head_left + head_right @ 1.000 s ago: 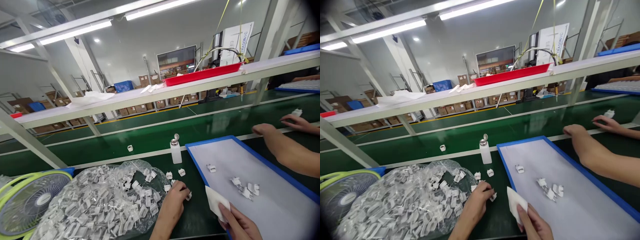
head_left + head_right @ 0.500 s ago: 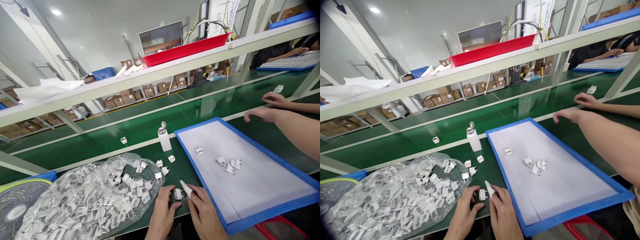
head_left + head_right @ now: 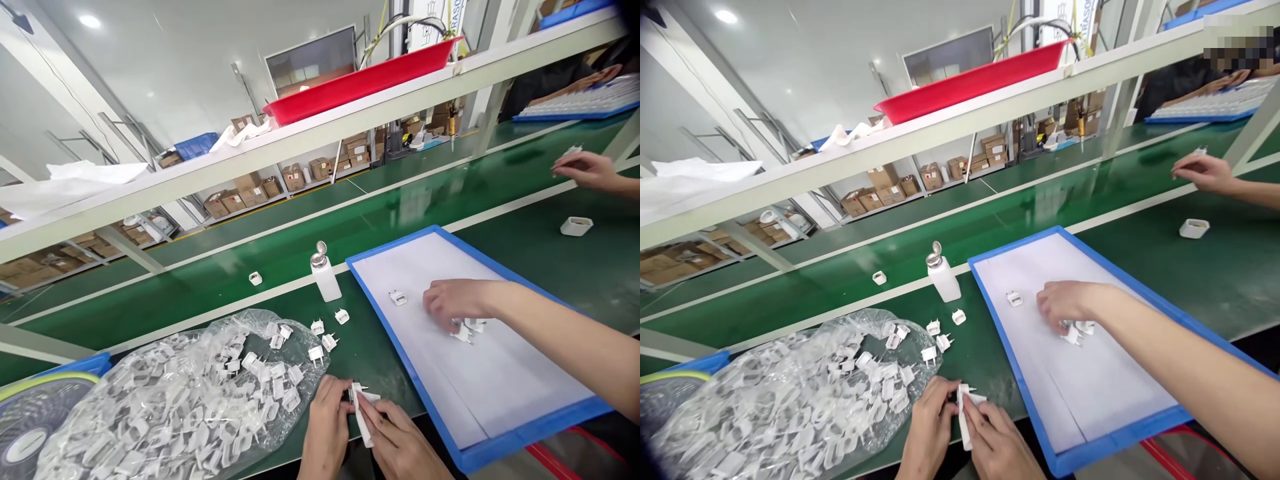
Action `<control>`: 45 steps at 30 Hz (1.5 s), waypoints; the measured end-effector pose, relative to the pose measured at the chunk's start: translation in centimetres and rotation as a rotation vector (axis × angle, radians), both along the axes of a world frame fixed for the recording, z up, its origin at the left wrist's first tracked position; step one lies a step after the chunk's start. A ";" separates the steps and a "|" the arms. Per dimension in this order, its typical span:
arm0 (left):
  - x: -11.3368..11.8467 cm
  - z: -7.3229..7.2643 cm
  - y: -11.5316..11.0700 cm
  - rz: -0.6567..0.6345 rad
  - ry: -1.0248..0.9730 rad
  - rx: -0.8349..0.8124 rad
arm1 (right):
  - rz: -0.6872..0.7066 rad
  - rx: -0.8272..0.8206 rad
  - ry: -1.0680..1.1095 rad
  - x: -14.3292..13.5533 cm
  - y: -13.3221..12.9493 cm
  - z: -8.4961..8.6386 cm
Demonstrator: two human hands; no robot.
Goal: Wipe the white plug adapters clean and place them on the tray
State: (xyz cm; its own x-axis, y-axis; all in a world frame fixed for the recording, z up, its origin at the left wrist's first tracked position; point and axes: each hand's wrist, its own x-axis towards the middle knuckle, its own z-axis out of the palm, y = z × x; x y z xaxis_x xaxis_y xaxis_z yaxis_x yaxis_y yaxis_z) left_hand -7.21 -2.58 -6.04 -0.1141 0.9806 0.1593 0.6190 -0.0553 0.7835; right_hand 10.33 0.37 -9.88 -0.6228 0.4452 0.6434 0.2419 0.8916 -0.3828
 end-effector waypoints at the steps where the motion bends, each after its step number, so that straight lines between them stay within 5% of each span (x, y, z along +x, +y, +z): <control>1: 0.0 0.0 0.0 0.000 0.007 0.005 | -0.004 -0.023 0.001 -0.1 0.0 0.1; 10: 0.3 0.4 0.1 0.008 0.029 0.003 | -0.162 -0.295 0.026 -2.3 1.1 2.2; 19: 0.5 0.4 -0.1 0.041 0.024 0.002 | -0.150 0.008 0.027 -1.4 -0.6 -0.8; 26: 0.6 0.4 -0.3 0.017 0.038 0.031 | -0.104 -0.010 0.048 -0.8 -0.4 -0.9; 34: 0.2 -1.3 -1.9 -0.035 0.054 0.306 | -0.052 -0.514 0.142 -1.3 -0.1 2.3; 41: 1.8 0.4 -3.3 0.207 -0.087 0.471 | -0.025 -1.190 0.341 -1.0 0.9 6.1; 45: 2.7 2.0 -3.7 0.419 -0.117 0.463 | 0.041 -1.426 0.479 -2.0 0.1 6.8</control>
State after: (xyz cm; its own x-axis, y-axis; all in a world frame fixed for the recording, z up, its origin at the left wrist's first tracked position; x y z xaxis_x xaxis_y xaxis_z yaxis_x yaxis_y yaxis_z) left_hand -4.55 -6.29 -4.02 -0.5154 0.6815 0.5196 0.5730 -0.1769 0.8002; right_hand 8.37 0.46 -3.04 -0.5125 0.8433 -0.1618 -0.1687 -0.2836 -0.9440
